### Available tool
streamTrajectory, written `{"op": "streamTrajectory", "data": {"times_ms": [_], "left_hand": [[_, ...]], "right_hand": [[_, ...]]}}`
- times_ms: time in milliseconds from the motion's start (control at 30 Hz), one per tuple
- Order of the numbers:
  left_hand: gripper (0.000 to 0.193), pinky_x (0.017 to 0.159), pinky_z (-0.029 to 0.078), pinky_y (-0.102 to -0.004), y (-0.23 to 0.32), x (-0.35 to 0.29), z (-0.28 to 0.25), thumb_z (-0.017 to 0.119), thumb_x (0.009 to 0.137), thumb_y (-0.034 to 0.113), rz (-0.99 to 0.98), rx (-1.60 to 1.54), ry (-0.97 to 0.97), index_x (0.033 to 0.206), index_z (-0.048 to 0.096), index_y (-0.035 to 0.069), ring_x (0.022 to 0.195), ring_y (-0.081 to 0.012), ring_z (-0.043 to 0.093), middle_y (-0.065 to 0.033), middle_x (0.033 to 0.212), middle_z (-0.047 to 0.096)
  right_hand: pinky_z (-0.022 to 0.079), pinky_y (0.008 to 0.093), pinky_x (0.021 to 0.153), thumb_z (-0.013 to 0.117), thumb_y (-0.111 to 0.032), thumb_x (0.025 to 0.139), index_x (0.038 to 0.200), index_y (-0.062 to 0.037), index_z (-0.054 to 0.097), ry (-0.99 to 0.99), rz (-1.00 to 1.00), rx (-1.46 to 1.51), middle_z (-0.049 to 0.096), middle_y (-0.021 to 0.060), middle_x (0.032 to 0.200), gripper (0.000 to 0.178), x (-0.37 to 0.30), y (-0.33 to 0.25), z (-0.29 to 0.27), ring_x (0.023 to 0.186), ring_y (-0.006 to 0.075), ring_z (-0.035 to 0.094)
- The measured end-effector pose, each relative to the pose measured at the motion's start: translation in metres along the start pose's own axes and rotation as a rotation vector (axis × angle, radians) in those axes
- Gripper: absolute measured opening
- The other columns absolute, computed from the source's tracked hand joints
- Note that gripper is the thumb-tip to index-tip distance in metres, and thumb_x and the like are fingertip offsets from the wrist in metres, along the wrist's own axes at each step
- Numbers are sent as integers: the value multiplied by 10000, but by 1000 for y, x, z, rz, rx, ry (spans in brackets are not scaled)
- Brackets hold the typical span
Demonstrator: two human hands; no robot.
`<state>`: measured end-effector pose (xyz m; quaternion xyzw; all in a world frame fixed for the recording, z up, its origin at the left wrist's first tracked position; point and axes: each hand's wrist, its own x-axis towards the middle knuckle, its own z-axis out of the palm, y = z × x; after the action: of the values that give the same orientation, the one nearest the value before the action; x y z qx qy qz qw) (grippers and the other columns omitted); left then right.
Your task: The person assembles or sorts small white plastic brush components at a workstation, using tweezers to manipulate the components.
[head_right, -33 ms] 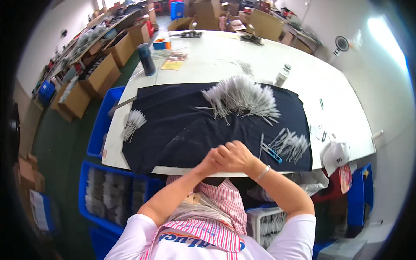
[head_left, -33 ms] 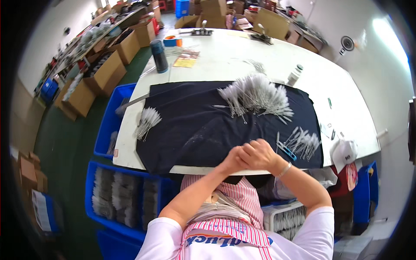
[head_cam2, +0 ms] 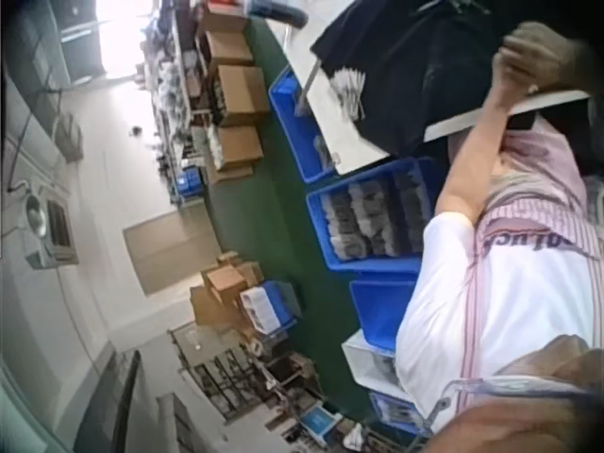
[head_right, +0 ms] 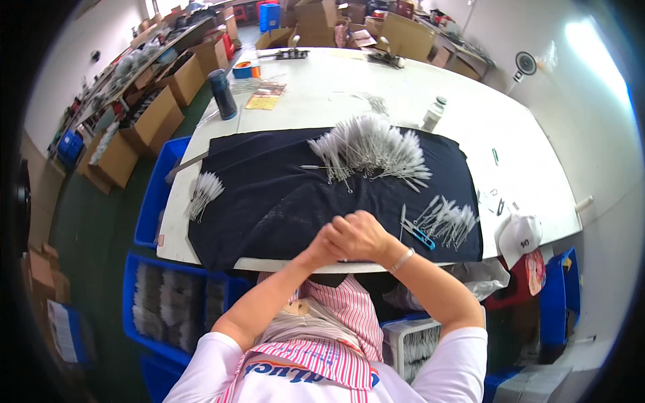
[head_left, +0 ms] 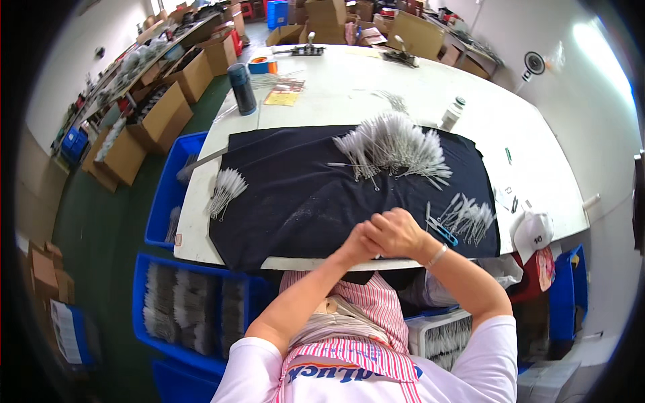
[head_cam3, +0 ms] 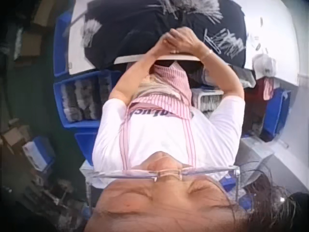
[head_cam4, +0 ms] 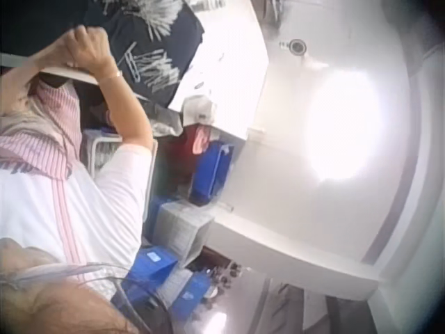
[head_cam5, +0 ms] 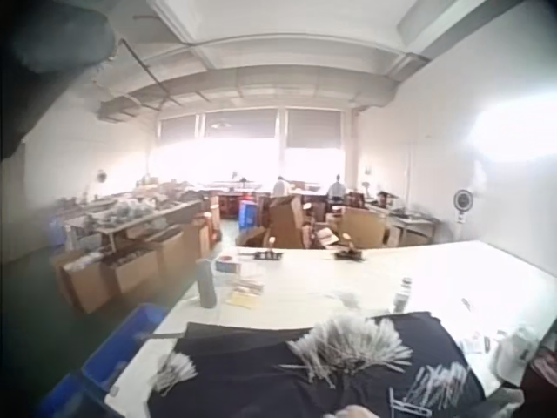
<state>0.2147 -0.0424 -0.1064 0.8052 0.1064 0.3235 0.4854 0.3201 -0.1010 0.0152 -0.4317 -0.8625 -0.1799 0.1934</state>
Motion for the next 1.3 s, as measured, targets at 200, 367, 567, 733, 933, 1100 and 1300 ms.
{"op": "streamTrajectory", "data": {"times_ms": [200, 367, 567, 733, 933, 1100, 1300], "left_hand": [[410, 781, 483, -295, 47, 19, -25, 781, 624, 160, -378, -220, -108, 962, 584, 35, 898, -164, 602, -71, 956, 632], [1014, 1037, 310, -345, 38, -22, -56, 823, 594, 283, -395, 10, -153, 1351, 245, -66, 1264, -297, 375, -248, 1315, 406], [992, 1018, 336, -336, 46, -45, -57, 824, 596, 341, -393, -69, -107, 1323, 293, -76, 1227, -289, 424, -242, 1295, 433], [765, 1001, 318, -332, 66, -39, -15, 786, 685, 278, -509, -394, 162, 1254, 384, -39, 1177, -221, 426, -134, 1200, 502], [480, 756, 458, -261, 78, -32, -16, 729, 747, 289, -690, -437, 351, 1084, 562, -11, 860, -127, 569, -64, 948, 611], [372, 736, 477, -244, 78, -34, -35, 689, 780, 224, -724, -632, 377, 1055, 581, -3, 822, -119, 589, -58, 938, 622], [257, 549, 511, -270, 115, -31, -89, 646, 797, 100, -861, -1008, 175, 1019, 553, 10, 759, -179, 612, -101, 846, 616]], "right_hand": [[419, 326, 408, 609, -252, 754, 614, -93, 500, 31, 181, 126, 450, 39, 600, 238, -12, 19, 15, 462, 194, 527], [429, 314, 416, 660, -166, 721, 604, -99, 518, 162, 293, 49, 462, 42, 597, 196, -21, -4, -18, 461, 209, 522], [310, 261, 407, 643, -140, 808, 555, -35, 480, 791, 1147, 580, 429, 13, 501, 319, -35, 9, -25, 415, 96, 370], [446, 278, 510, 547, -291, 848, 827, -85, 598, 944, 1841, 1710, 591, 31, 738, 213, -27, -32, 41, 627, 147, 561], [466, 335, 722, 328, -278, 904, 999, -81, 566, 981, 1460, 2026, 588, 67, 881, 323, 8, -102, 63, 789, 225, 558], [457, 222, 583, 486, -182, 895, 940, -45, 605, 839, 1595, 1406, 600, 16, 803, 187, -4, -102, 77, 674, 80, 549], [406, 200, 635, 497, -138, 904, 1098, -26, 565, 809, 1104, 1060, 566, 22, 963, 234, 9, -31, 9, 763, 72, 520]]}}
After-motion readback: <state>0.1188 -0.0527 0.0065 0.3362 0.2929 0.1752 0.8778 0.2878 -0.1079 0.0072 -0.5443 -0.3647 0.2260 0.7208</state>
